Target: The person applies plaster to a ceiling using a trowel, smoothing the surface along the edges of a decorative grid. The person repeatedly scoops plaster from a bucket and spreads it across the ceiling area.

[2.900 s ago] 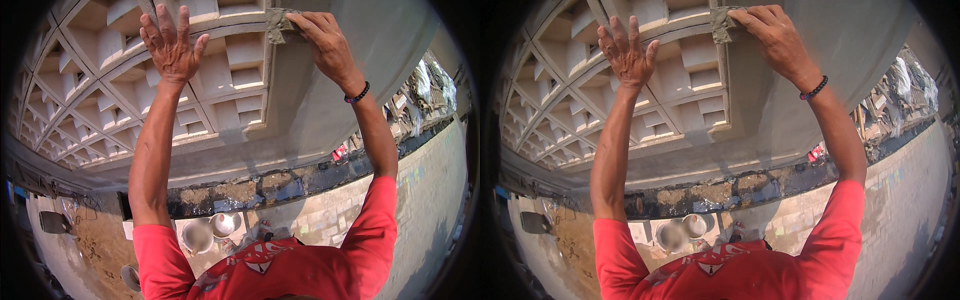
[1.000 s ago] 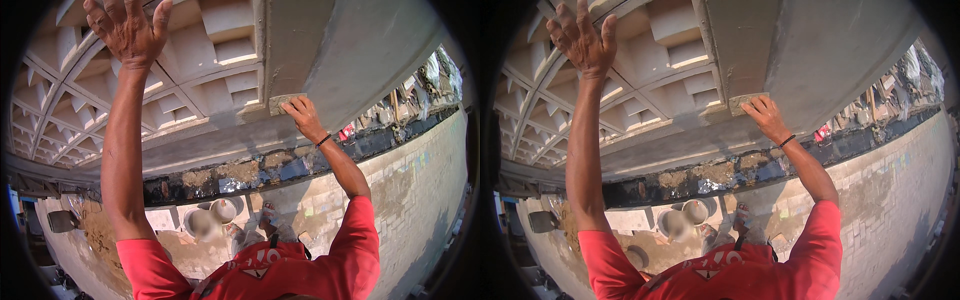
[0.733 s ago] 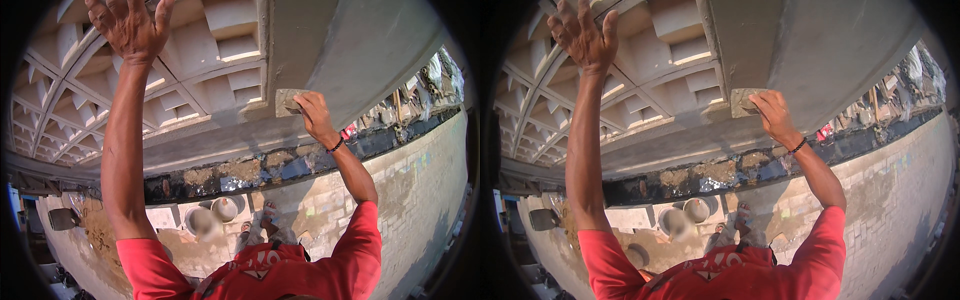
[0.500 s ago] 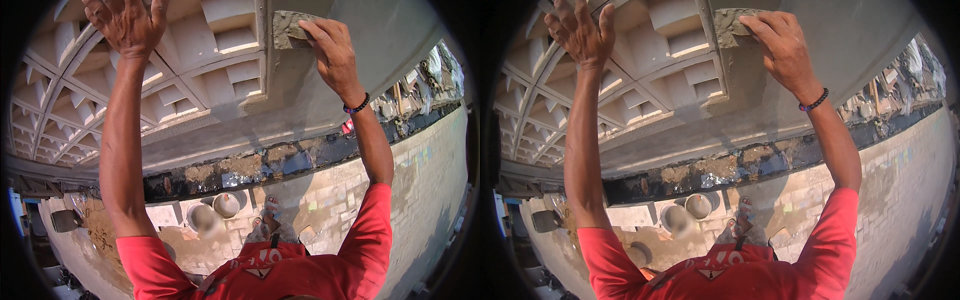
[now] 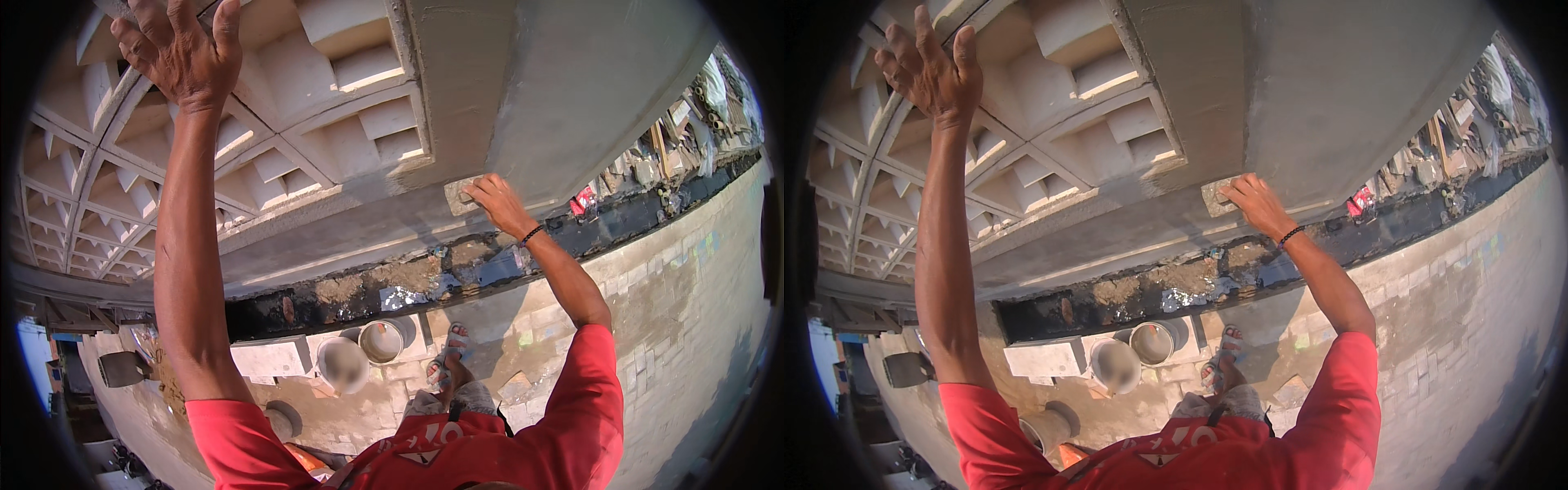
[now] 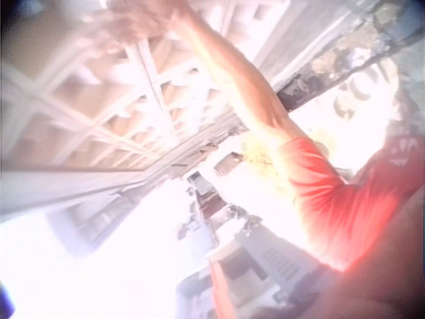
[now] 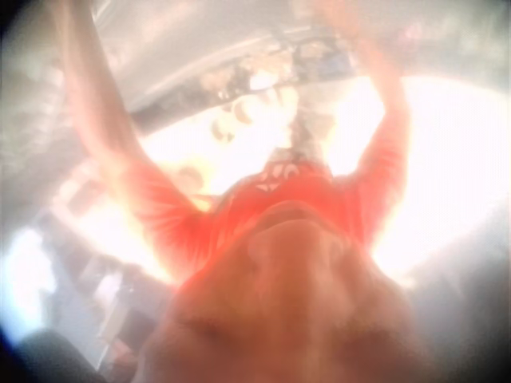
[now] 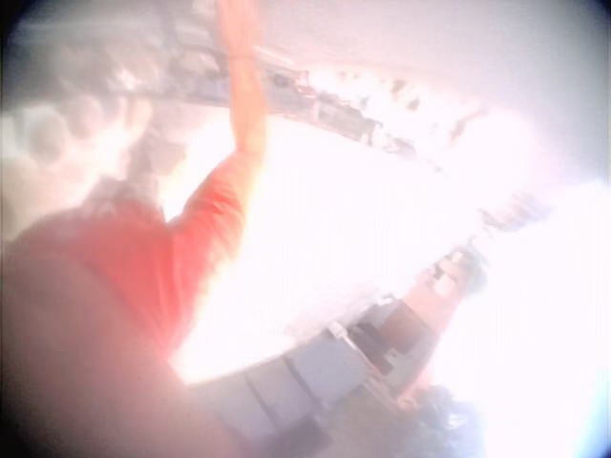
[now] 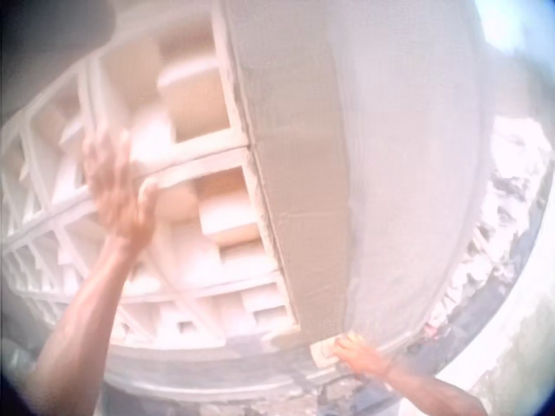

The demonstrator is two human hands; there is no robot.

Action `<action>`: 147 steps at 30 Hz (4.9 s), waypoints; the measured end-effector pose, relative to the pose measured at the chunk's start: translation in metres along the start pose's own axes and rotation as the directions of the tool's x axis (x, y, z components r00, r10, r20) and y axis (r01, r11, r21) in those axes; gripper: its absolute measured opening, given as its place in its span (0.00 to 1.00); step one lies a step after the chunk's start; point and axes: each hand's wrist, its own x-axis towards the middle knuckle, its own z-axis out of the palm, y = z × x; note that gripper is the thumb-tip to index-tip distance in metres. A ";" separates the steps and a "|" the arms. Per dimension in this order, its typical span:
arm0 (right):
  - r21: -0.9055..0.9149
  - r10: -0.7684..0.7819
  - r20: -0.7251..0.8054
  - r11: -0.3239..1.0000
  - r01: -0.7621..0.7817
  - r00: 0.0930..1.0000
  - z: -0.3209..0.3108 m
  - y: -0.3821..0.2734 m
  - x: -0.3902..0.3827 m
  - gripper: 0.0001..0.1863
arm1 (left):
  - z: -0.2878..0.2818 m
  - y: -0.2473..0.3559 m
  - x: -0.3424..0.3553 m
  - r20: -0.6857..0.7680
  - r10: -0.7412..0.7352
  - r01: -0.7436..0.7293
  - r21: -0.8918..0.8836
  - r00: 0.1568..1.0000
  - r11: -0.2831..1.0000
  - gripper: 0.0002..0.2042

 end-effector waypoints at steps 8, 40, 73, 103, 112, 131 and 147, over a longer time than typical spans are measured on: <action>0.922 0.651 0.165 0.164 -0.350 0.741 -0.011 -0.050 -0.088 0.27 | -0.082 0.148 -0.068 0.339 0.108 0.030 -0.380 0.935 0.924 0.36; 0.867 0.751 0.230 0.131 -0.481 0.619 0.028 -0.055 -0.206 0.23 | -0.043 0.279 -0.143 0.666 0.186 0.098 -0.365 0.723 0.926 0.39; 0.865 0.761 0.251 0.100 -0.491 0.598 0.040 -0.069 -0.216 0.23 | -0.033 0.276 -0.152 0.556 0.201 -0.002 -0.337 0.806 0.941 0.40; 0.825 0.541 0.271 -0.557 0.097 0.796 -0.028 -0.085 -0.099 0.26 | -0.240 0.277 -0.334 0.938 0.339 0.371 -0.290 -0.071 0.882 0.34; 0.887 0.640 0.198 -0.440 0.142 0.742 -0.061 -0.093 -0.066 0.28 | -0.101 0.280 -0.119 0.864 0.199 0.464 -0.427 0.463 0.776 0.48; 0.885 0.629 0.186 -0.441 0.149 0.755 -0.046 -0.106 -0.085 0.28 | -0.048 0.278 -0.087 0.796 0.129 0.357 -0.402 0.591 0.843 0.44; 0.878 0.520 0.171 -0.465 0.109 0.837 -0.093 -0.093 -0.020 0.29 | -0.180 0.247 -0.242 0.962 0.232 0.556 -0.115 -0.145 0.823 0.10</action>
